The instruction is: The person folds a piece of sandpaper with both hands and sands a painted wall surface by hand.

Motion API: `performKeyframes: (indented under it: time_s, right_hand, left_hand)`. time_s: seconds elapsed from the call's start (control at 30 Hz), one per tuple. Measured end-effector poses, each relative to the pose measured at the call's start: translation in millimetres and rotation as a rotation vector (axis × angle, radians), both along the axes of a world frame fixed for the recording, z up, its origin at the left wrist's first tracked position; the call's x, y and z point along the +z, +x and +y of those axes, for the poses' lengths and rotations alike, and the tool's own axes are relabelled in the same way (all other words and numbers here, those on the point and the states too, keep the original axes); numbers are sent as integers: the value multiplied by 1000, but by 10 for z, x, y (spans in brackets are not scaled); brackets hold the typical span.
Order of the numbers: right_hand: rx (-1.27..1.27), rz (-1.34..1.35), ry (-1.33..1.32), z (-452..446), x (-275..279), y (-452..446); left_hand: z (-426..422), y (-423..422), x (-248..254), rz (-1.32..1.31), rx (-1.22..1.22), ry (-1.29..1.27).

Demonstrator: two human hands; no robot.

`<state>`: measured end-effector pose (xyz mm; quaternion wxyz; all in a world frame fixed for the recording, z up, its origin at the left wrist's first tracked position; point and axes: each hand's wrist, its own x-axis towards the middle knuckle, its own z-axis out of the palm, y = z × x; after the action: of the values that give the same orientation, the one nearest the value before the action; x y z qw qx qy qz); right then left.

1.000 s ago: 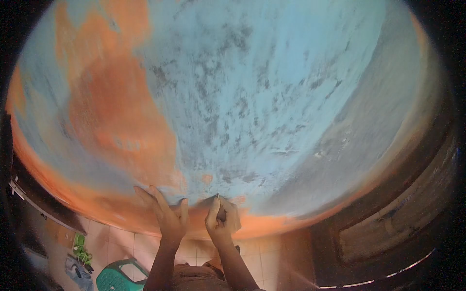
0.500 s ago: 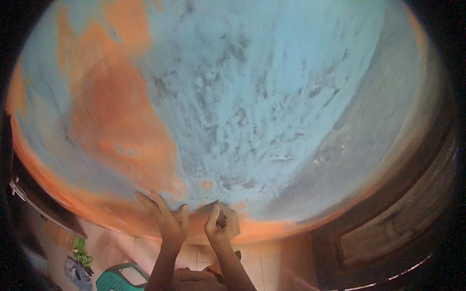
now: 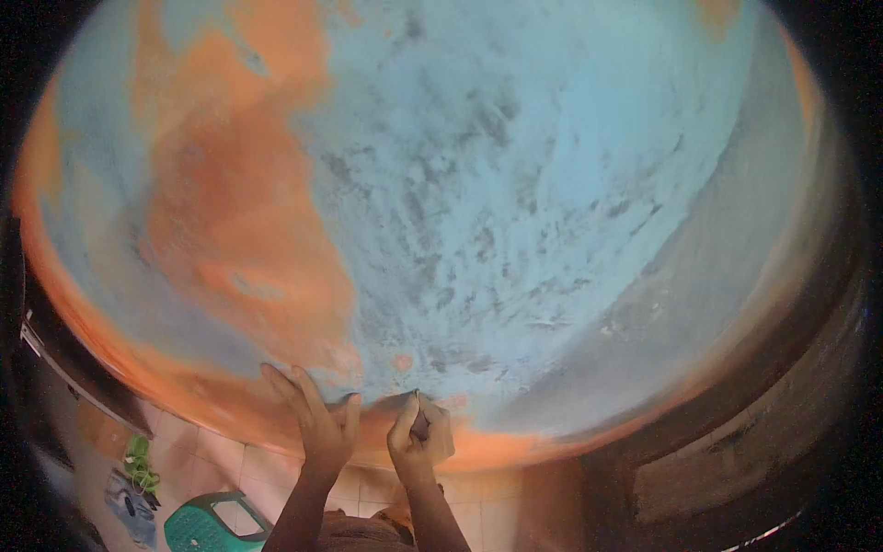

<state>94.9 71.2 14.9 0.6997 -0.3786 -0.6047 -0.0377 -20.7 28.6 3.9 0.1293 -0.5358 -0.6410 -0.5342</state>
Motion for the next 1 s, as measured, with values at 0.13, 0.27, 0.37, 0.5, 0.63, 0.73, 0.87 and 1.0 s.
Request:
performKeyframes:
  time_s: [0.13,0.27,0.37,0.5,0.63,0.73,0.87,1.0]
  right_hand:
    - [31,33,-24,-31,48,-25]
    - [36,46,-22,23,5,-41]
    - [10,19,2,-55,20,-18]
    - [-25,-13,6,-33,11,-15]
    - [-5,73,-104,-100,90,-26]
    - [-20,45,-90,-80,-57,12]
    - [6,79,-112,-58,-67,-2]
    - [-14,38,-119,-73,-86,19]
  left_hand:
    - [-44,13,-12,50,46,-18]
    - [7,-8,-24,25,40,12]
    - [-32,-5,-61,-2,13,12]
    - [-13,-19,-38,-14,-5,40]
    - [-66,3,-66,47,27,14]
    - [11,-20,-59,-24,-5,28]
    - [1,-30,-74,17,22,34]
    - [-3,-11,-95,0,11,22]
